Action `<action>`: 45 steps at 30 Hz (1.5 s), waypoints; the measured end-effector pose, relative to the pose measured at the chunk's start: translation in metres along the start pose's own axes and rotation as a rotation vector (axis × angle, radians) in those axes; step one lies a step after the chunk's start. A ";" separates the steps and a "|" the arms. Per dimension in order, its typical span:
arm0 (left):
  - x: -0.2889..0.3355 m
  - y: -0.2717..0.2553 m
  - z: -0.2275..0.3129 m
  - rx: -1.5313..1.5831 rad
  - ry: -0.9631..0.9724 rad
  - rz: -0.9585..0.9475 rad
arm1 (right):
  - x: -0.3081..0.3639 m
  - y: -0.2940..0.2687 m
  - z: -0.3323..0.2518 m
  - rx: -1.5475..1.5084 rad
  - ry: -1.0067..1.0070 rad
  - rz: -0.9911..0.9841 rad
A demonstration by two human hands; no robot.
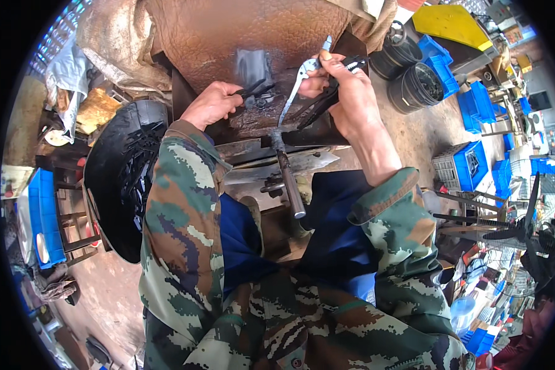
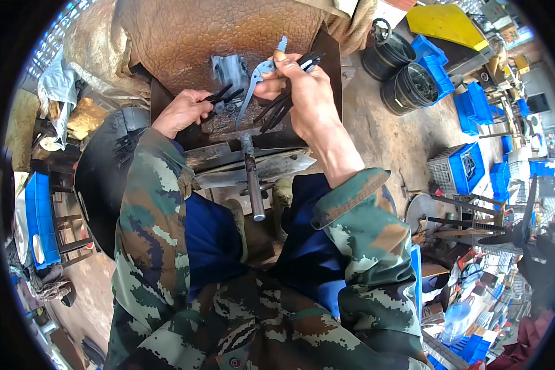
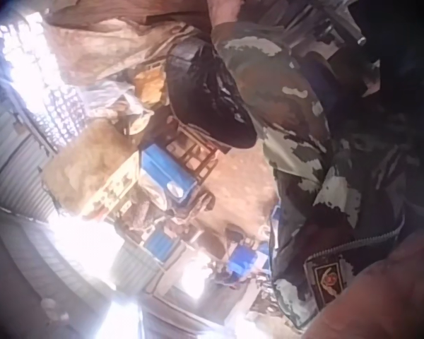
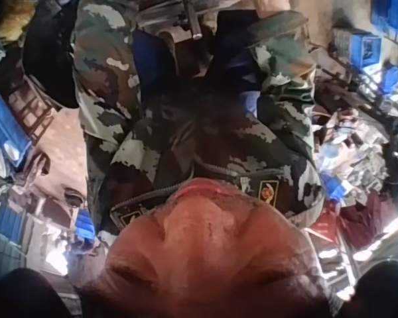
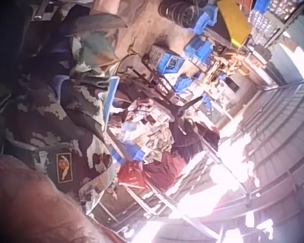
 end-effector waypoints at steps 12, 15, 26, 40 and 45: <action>0.004 -0.003 0.013 -0.094 0.181 -0.019 | -0.007 -0.010 0.000 -0.331 0.031 0.021; 0.002 0.000 0.017 -0.284 0.263 0.114 | -0.005 -0.017 0.003 -0.320 0.031 0.081; 0.006 -0.002 0.010 -0.258 0.240 0.086 | -0.009 -0.027 0.010 -0.419 0.069 -0.052; 0.015 -0.004 0.039 -0.278 0.071 0.218 | 0.033 -0.014 -0.011 0.082 0.060 -0.059; 0.015 -0.029 0.023 -0.330 0.040 0.359 | 0.047 0.000 0.020 0.604 -0.150 -0.283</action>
Point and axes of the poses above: each hand's wrist, its own x-axis away from the middle knuckle, its own y-axis out of the palm, z = x × y, the point moved 5 cm from there along -x, towards the middle knuckle, and after that the axes turned 6 degrees about -z, right-handed, at the moved point
